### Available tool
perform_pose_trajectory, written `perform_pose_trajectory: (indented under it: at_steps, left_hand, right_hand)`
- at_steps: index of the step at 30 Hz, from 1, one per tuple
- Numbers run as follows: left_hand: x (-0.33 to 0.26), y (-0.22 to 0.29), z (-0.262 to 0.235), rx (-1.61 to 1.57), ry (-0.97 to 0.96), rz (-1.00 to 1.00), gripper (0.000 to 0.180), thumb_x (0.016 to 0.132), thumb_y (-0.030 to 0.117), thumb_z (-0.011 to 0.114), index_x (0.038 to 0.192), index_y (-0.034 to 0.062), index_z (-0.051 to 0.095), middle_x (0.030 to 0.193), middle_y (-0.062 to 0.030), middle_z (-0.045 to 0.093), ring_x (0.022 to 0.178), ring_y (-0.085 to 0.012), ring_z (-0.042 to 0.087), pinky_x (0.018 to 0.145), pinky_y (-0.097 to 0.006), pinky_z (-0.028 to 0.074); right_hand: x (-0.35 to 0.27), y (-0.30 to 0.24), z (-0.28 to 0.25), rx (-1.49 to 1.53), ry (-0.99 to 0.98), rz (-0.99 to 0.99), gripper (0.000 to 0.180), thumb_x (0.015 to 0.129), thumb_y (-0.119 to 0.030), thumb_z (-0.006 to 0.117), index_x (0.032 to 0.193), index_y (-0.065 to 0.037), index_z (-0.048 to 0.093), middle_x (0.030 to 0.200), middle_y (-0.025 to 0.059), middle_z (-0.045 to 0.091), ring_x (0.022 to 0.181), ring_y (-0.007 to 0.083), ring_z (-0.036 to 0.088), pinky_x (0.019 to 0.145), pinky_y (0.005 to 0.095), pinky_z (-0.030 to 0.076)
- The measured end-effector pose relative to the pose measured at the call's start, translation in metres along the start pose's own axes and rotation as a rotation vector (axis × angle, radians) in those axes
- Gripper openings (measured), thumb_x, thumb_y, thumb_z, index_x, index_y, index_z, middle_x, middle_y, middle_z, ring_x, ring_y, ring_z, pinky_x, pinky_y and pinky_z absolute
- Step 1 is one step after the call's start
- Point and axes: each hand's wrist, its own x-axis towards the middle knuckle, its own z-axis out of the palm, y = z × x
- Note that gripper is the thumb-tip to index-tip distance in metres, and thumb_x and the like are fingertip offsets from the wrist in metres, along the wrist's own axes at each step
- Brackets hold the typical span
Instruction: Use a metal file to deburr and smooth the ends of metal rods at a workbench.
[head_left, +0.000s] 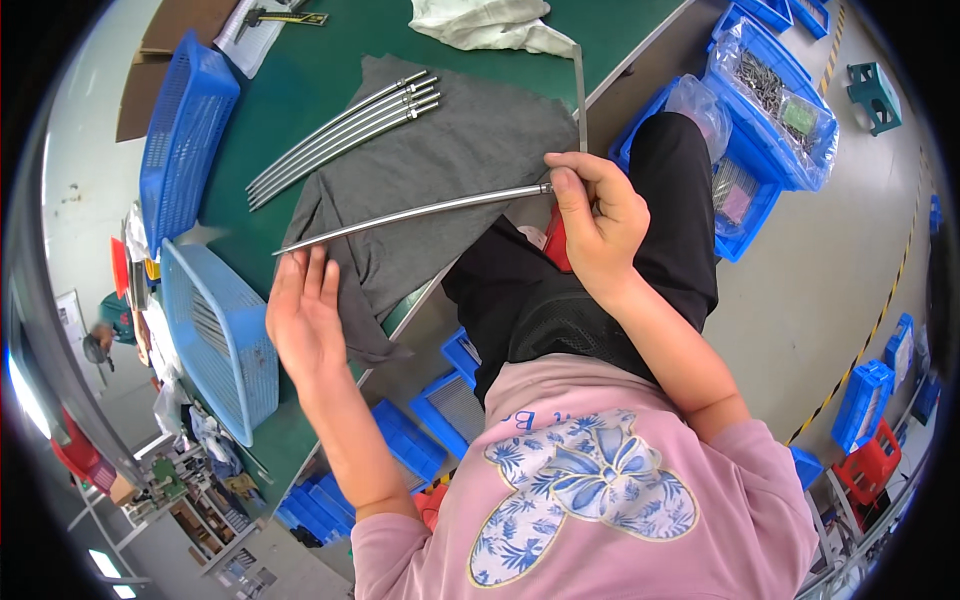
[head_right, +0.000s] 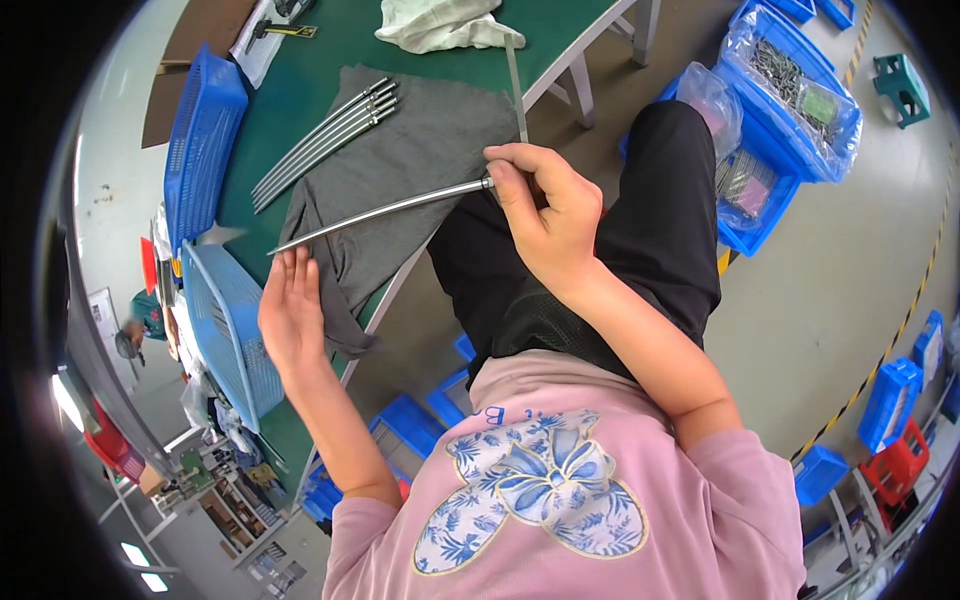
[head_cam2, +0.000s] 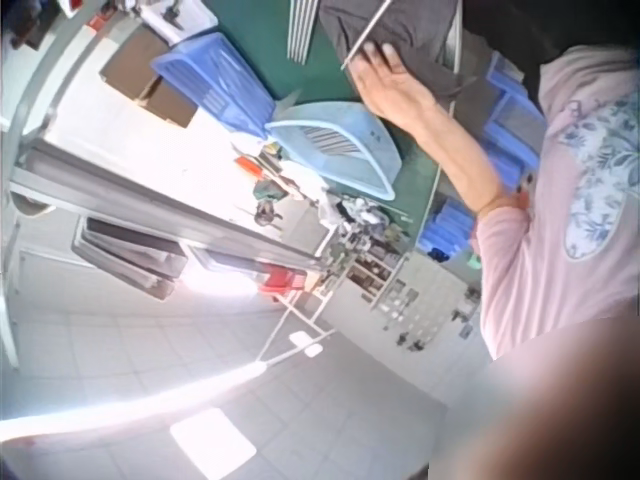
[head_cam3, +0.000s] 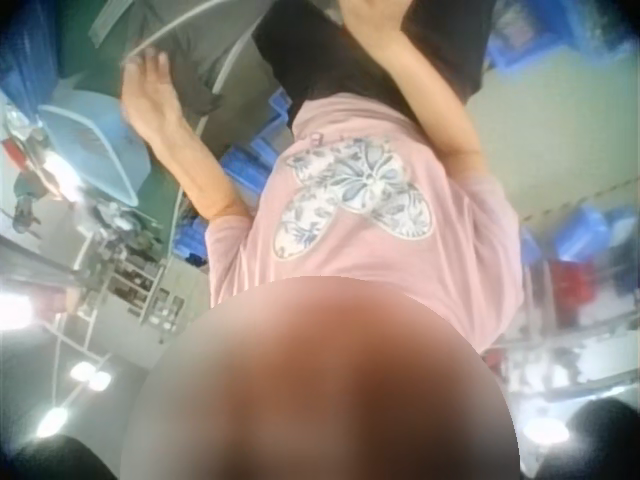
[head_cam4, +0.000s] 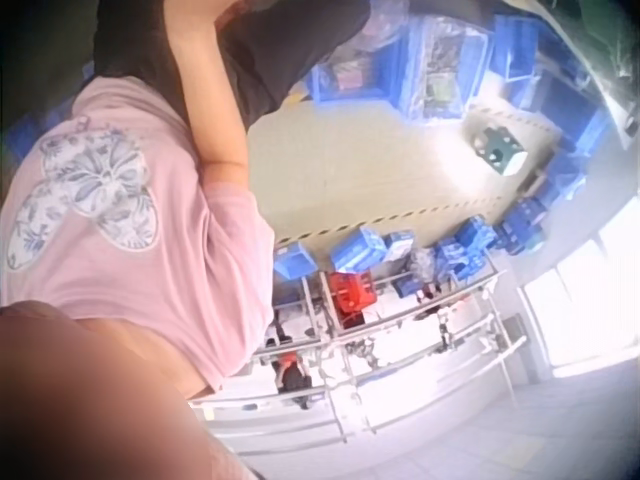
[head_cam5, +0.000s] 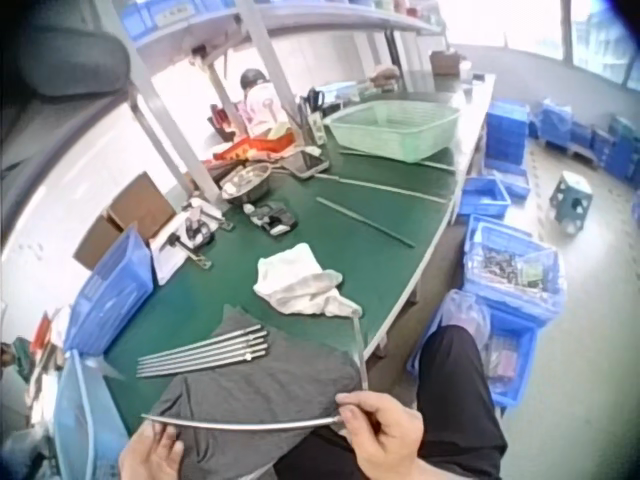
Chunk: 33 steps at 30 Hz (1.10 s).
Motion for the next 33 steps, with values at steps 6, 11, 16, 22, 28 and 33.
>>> perform_pose_trajectory:
  at_steps: [6,11,16,22,28,33]
  left_hand:
    - [-0.034,-0.009,0.055,0.902,-0.290,0.814,0.034,0.078,0.002,0.065,0.112,0.0020,0.060,0.108,-0.0089,0.058,0.098,-0.0203,0.054,0.080,-0.030,0.046]
    - [-0.018,-0.026,0.132,1.070,-0.877,1.103,0.022,0.065,0.003,0.071,0.086,0.0056,0.066,0.085,-0.0056,0.058,0.078,-0.0259,0.055,0.068,-0.036,0.045]
    - [-0.005,-0.033,0.138,1.033,-0.994,1.035,0.022,0.064,-0.001,0.074,0.085,0.0041,0.067,0.079,-0.0062,0.057,0.072,-0.0231,0.056,0.062,-0.032,0.044]
    - [0.006,-0.046,0.133,0.904,-0.935,0.922,0.018,0.065,-0.005,0.073,0.080,0.0014,0.066,0.075,-0.0062,0.056,0.065,-0.0170,0.057,0.056,-0.026,0.045]
    - [0.000,-0.049,0.132,0.780,-0.852,0.813,0.013,0.063,-0.001,0.071,0.072,0.0049,0.064,0.070,-0.0039,0.053,0.065,-0.0213,0.053,0.057,-0.032,0.043]
    - [0.000,-0.051,0.130,0.785,-0.861,0.784,0.014,0.065,-0.004,0.071,0.075,0.0026,0.065,0.072,-0.0045,0.054,0.064,-0.0171,0.055,0.057,-0.027,0.045]
  right_hand:
    - [0.006,-0.005,-0.004,-0.056,-0.033,0.000,0.010,0.085,-0.002,0.065,0.095,0.000,0.066,0.069,0.0009,0.062,0.054,0.0025,0.051,0.050,0.0183,0.040]
    - [0.014,-0.034,-0.028,-0.267,-0.213,-0.052,0.036,0.088,0.002,0.054,0.124,-0.004,0.057,0.077,0.0064,0.063,0.055,0.0082,0.051,0.053,0.0206,0.042]
    - [0.001,-0.043,-0.053,-0.452,-0.270,-0.051,0.051,0.084,0.004,0.054,0.134,-0.005,0.049,0.074,0.0148,0.058,0.049,0.0178,0.050,0.053,0.0235,0.044]
    - [-0.004,-0.060,-0.054,-0.604,-0.415,-0.156,0.056,0.071,0.008,0.056,0.126,-0.002,0.056,0.053,0.0082,0.047,0.039,0.0209,0.043,0.043,0.0303,0.037]
    - [-0.014,-0.062,-0.045,-0.688,-0.438,-0.253,0.063,0.062,0.007,0.053,0.125,0.000,0.056,0.050,0.0029,0.045,0.036,0.0171,0.040,0.040,0.0284,0.032]
    - [-0.016,-0.064,-0.043,-0.710,-0.443,-0.251,0.065,0.060,0.005,0.053,0.124,0.001,0.057,0.049,0.0024,0.044,0.036,0.0161,0.039,0.039,0.0287,0.031]
